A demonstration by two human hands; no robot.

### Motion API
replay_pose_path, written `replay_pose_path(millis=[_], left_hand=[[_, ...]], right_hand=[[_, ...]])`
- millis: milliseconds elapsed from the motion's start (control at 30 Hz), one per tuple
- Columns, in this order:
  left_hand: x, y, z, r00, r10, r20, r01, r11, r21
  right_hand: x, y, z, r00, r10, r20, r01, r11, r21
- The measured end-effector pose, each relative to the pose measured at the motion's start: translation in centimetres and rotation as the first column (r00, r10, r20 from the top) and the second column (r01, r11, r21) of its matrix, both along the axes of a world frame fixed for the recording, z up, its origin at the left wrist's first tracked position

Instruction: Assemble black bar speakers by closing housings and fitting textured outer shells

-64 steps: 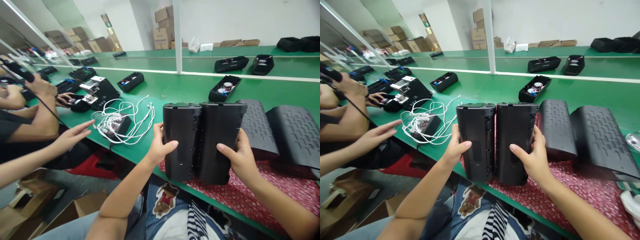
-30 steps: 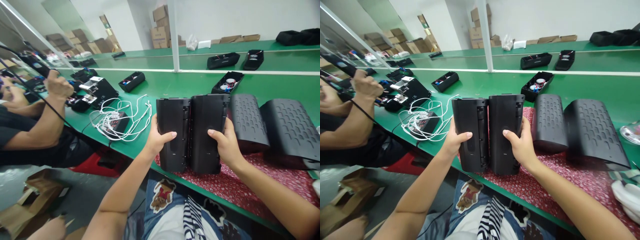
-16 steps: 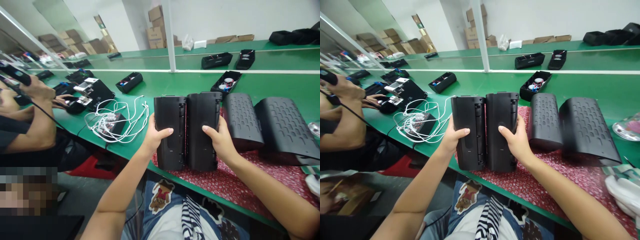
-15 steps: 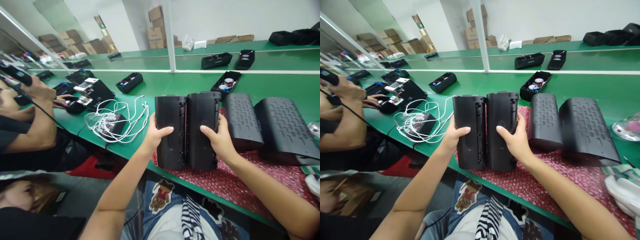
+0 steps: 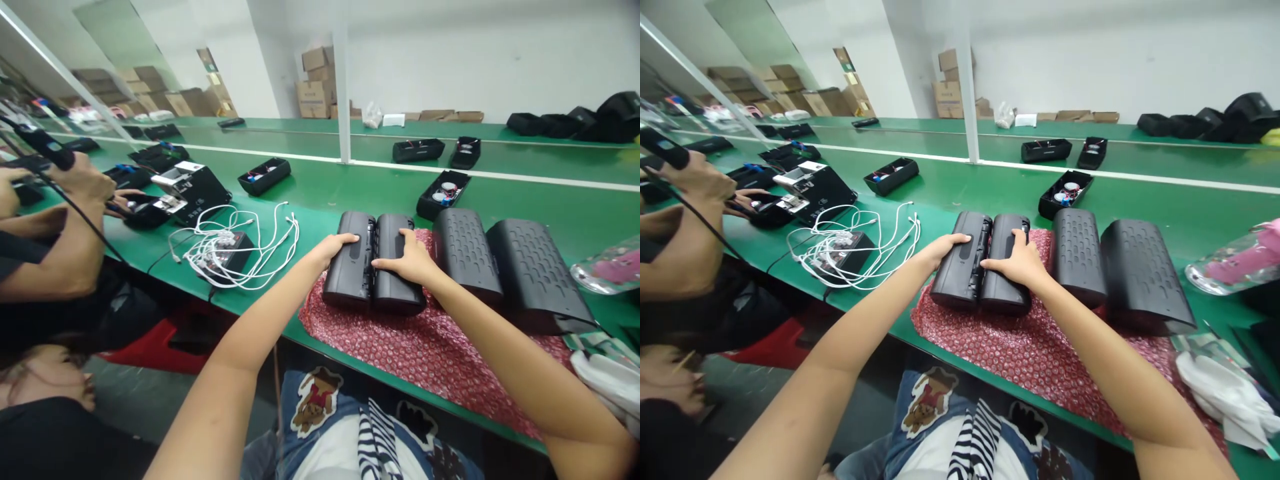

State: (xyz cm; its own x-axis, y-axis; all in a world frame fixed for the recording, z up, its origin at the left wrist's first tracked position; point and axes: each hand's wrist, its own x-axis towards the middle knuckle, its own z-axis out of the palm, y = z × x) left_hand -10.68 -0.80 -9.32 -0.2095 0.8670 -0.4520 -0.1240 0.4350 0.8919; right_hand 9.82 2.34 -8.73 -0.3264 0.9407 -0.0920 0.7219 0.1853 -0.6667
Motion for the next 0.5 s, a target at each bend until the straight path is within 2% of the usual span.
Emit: replay_pose_path(millis=[133,233,367,500], left_hand=[[-0.2,0.7,0.4,0.995,-0.071,-0.075,0.069,0.997,-0.038],[-0.2,1.7,1.5,0.969,-0.073,-0.237,0.057,0.996,-0.073],[-0.2,3.8,2.9,0.862,-0.05,-0.504,-0.007,0.994,-0.11],[0.5,5.6,3.4,0.722,-0.085,-0.687,-0.024,0.989,-0.148]], right_hand=[[0.9,0.0,0.4,0.995,-0.098,0.031,0.1,0.992,-0.072],[1.8,0.1,0.3,0.983,-0.182,-0.014,0.178,0.972,-0.151],[2.5,0.1,-0.5,0.959,-0.214,-0.187,0.182,0.968,-0.174],[2.1,0.2,-1.8,0.826,-0.336,-0.452,0.258,0.939,-0.227]])
